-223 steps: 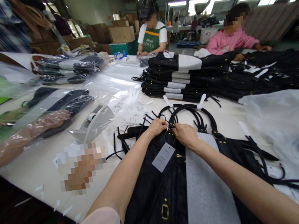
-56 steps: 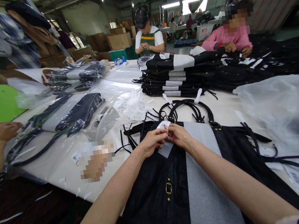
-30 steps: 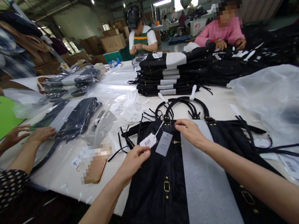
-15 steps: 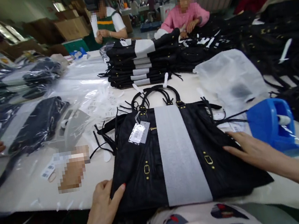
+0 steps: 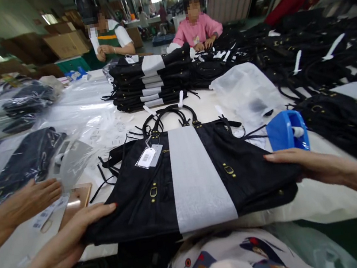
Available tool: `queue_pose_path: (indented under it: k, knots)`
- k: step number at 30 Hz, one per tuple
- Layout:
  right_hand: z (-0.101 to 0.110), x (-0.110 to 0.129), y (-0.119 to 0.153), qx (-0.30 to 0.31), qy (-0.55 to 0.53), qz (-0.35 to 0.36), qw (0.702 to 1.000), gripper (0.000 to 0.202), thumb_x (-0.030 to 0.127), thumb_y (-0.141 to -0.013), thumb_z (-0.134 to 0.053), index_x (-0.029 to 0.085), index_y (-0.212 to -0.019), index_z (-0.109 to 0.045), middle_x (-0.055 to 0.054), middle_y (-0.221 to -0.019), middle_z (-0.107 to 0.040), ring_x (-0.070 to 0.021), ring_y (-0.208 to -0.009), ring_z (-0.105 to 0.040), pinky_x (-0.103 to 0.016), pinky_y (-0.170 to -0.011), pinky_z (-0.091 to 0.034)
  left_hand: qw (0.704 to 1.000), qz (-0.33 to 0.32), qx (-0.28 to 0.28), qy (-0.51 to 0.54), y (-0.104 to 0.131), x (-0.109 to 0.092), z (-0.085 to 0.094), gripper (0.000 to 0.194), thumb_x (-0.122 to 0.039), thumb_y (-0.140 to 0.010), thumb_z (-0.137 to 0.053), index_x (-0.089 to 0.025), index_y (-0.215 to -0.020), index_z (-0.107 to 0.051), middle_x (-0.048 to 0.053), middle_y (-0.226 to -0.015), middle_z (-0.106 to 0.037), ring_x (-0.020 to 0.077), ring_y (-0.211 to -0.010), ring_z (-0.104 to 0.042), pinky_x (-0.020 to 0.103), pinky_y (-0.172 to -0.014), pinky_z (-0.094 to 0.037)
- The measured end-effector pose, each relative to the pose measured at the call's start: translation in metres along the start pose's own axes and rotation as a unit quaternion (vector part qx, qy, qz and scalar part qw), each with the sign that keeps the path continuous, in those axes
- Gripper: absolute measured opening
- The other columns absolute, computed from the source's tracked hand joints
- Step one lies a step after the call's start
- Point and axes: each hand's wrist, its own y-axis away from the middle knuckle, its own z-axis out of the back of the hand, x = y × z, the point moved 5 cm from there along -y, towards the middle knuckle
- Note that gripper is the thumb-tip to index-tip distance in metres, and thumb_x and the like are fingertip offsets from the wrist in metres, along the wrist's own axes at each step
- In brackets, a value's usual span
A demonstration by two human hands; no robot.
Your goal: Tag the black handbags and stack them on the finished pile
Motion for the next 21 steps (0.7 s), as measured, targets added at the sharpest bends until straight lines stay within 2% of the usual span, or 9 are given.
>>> queue_pose_path:
  k: [3,6,10,13,16,18,19,21]
  knots:
    - [-0.002,0.004,-0.001,0.054,-0.125,-0.051,0.989,0.019,0.037,-0.068,-0.063,0.019,-0.074,-0.068,-0.009,-0.081,-0.069,-0.0227,-0.069,-0.065,-0.034,-0.060,-0.053,0.987,0.102,0.077,0.098,-0.003,-0.004,0.000,0.026,-0.039,-0.059,-0.068,-0.021,-0.078,-0.067,-0.002,-0.079,-0.070,0.0197,-0.082,-0.064,0.032,-0.077,-0.050]
    - [-0.008,0.010,-0.006,0.083,-0.183,-0.034,0.979,0.019,0.036,-0.072,-0.058,0.019,-0.075,-0.069,-0.010,-0.086,-0.069,-0.0238,-0.077,-0.065,-0.037,-0.071,-0.052,0.977,0.134,0.080,0.147,-0.006,-0.008,0.000,0.025,-0.033,-0.056,-0.071,-0.019,-0.076,-0.066,-0.002,-0.074,-0.070,0.0185,-0.073,-0.064,0.031,-0.071,-0.052]
    - [-0.017,0.011,-0.016,0.100,-0.194,-0.030,0.976,0.020,0.036,-0.071,-0.060,0.019,-0.075,-0.069,-0.010,-0.087,-0.069,-0.0224,-0.083,-0.065,-0.032,-0.080,-0.050,0.965,0.156,0.110,0.181,-0.005,-0.009,-0.013,0.027,-0.032,-0.052,-0.074,-0.015,-0.072,-0.066,0.006,-0.073,-0.070,0.0238,-0.074,-0.065,0.032,-0.070,-0.054]
    - [-0.029,0.011,-0.031,0.131,-0.182,-0.036,0.974,0.023,0.039,-0.071,-0.059,0.018,-0.073,-0.067,-0.010,-0.086,-0.069,-0.0228,-0.085,-0.065,-0.033,-0.084,-0.048,0.950,0.158,0.177,0.203,-0.008,-0.005,-0.031,0.026,-0.035,-0.055,-0.072,-0.014,-0.068,-0.065,0.011,-0.075,-0.069,0.0264,-0.080,-0.065,0.032,-0.074,-0.053]
    - [-0.044,0.013,-0.048,0.182,-0.123,0.003,0.976,0.035,0.048,-0.073,-0.051,0.017,-0.076,-0.066,-0.012,-0.089,-0.068,-0.0252,-0.089,-0.063,-0.037,-0.084,-0.048,0.928,0.171,0.237,0.232,-0.012,0.006,-0.049,0.022,-0.031,-0.052,-0.072,-0.015,-0.065,-0.064,0.012,-0.071,-0.068,0.0290,-0.079,-0.065,0.037,-0.074,-0.053]
    - [-0.047,0.018,-0.058,0.147,-0.044,0.074,0.985,0.032,0.047,-0.070,-0.053,0.018,-0.079,-0.065,-0.010,-0.090,-0.068,-0.0267,-0.090,-0.062,-0.039,-0.084,-0.047,0.939,0.120,0.225,0.230,-0.018,0.007,-0.053,0.022,-0.027,-0.049,-0.072,-0.015,-0.065,-0.063,0.009,-0.066,-0.068,0.0284,-0.072,-0.065,0.039,-0.071,-0.052]
    - [-0.047,0.024,-0.061,0.107,0.002,0.129,0.986,0.030,0.044,-0.068,-0.056,0.019,-0.082,-0.065,-0.008,-0.091,-0.068,-0.0272,-0.091,-0.062,-0.039,-0.085,-0.046,0.953,0.067,0.200,0.220,-0.020,0.004,-0.052,0.022,-0.025,-0.047,-0.072,-0.015,-0.065,-0.063,0.007,-0.064,-0.067,0.0267,-0.067,-0.064,0.038,-0.068,-0.052]
    - [-0.044,0.038,-0.057,0.013,0.089,0.248,0.965,0.032,0.041,-0.066,-0.058,0.021,-0.089,-0.064,-0.006,-0.097,-0.067,-0.0283,-0.095,-0.060,-0.040,-0.089,-0.044,0.972,-0.052,0.135,0.183,-0.020,-0.009,-0.045,0.025,-0.023,-0.044,-0.072,-0.015,-0.066,-0.064,0.003,-0.060,-0.066,0.0224,-0.059,-0.062,0.033,-0.060,-0.051]
